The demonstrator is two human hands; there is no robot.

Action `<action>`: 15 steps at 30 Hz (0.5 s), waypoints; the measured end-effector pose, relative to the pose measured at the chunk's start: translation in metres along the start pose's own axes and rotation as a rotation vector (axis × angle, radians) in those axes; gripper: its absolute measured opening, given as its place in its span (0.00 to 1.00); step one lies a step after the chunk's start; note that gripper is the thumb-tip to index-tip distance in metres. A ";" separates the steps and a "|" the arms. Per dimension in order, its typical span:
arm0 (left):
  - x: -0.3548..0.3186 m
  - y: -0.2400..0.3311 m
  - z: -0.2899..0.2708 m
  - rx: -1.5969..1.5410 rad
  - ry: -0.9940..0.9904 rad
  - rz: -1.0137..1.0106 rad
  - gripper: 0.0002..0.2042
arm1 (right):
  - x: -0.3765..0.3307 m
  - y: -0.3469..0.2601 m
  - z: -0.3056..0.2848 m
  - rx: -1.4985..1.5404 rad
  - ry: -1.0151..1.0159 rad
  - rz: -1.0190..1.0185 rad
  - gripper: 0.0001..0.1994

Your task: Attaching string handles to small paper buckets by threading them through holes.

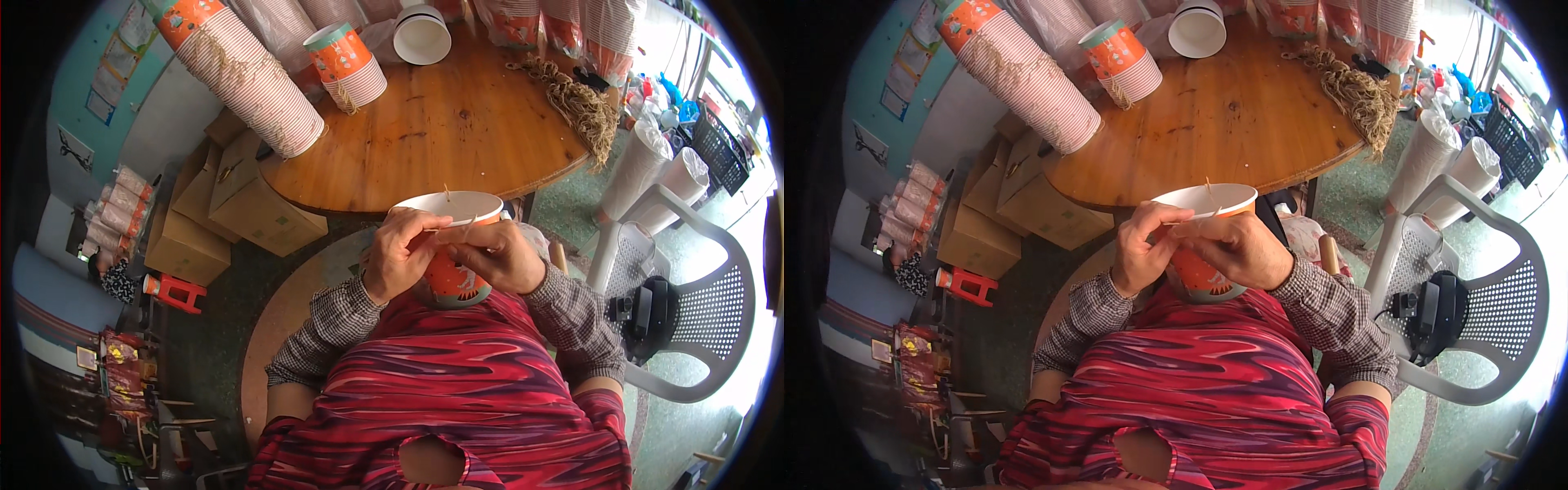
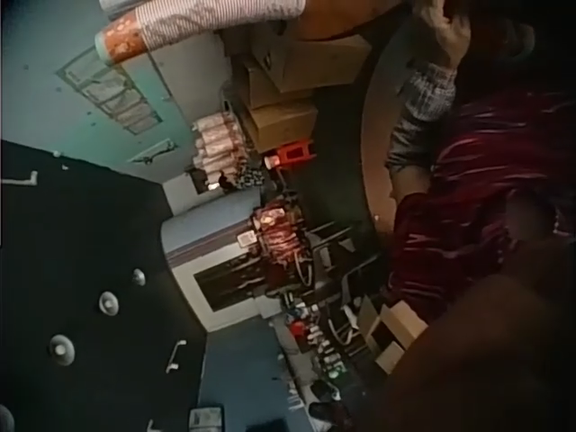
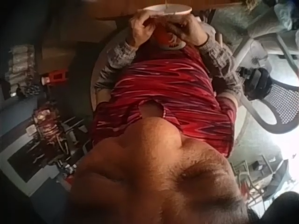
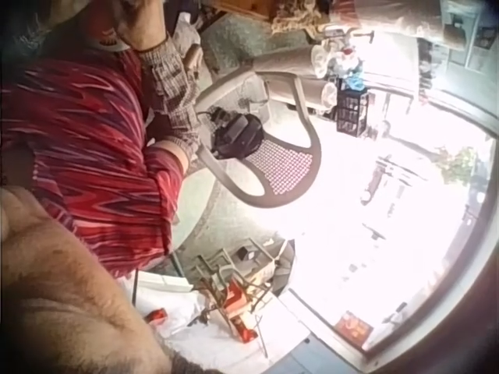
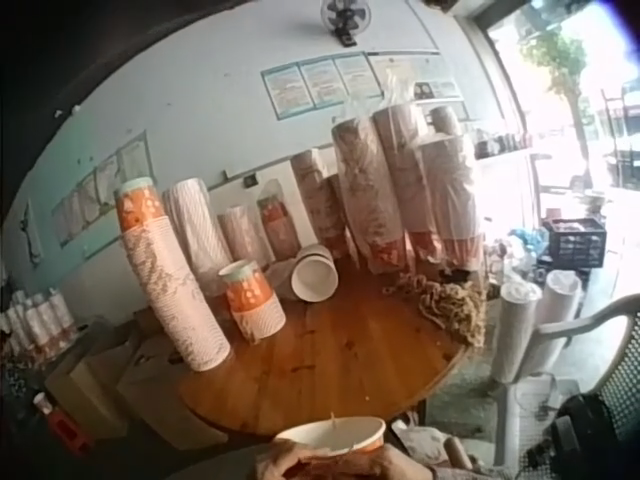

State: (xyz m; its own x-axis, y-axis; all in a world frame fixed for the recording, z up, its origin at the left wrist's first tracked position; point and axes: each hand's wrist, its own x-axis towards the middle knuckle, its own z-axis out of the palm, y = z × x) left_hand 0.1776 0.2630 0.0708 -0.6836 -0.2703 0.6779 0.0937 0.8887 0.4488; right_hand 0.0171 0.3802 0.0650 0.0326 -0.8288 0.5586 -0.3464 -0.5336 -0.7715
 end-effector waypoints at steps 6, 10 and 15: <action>0.000 0.001 -0.003 -0.002 0.007 -0.100 0.07 | 0.017 -0.007 -0.002 0.117 -0.005 0.099 0.09; 0.000 -0.004 -0.005 0.001 -0.002 -0.112 0.09 | 0.021 -0.005 -0.002 0.151 -0.015 0.098 0.09; 0.002 -0.005 -0.002 0.028 0.040 -0.023 0.10 | 0.016 -0.001 -0.015 -0.024 -0.016 0.083 0.07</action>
State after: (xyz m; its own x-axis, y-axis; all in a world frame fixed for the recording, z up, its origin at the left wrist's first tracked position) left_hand 0.1771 0.2568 0.0713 -0.6557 -0.3045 0.6909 0.0577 0.8922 0.4480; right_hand 0.0039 0.3699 0.0796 0.0182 -0.8725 0.4882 -0.3707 -0.4594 -0.8072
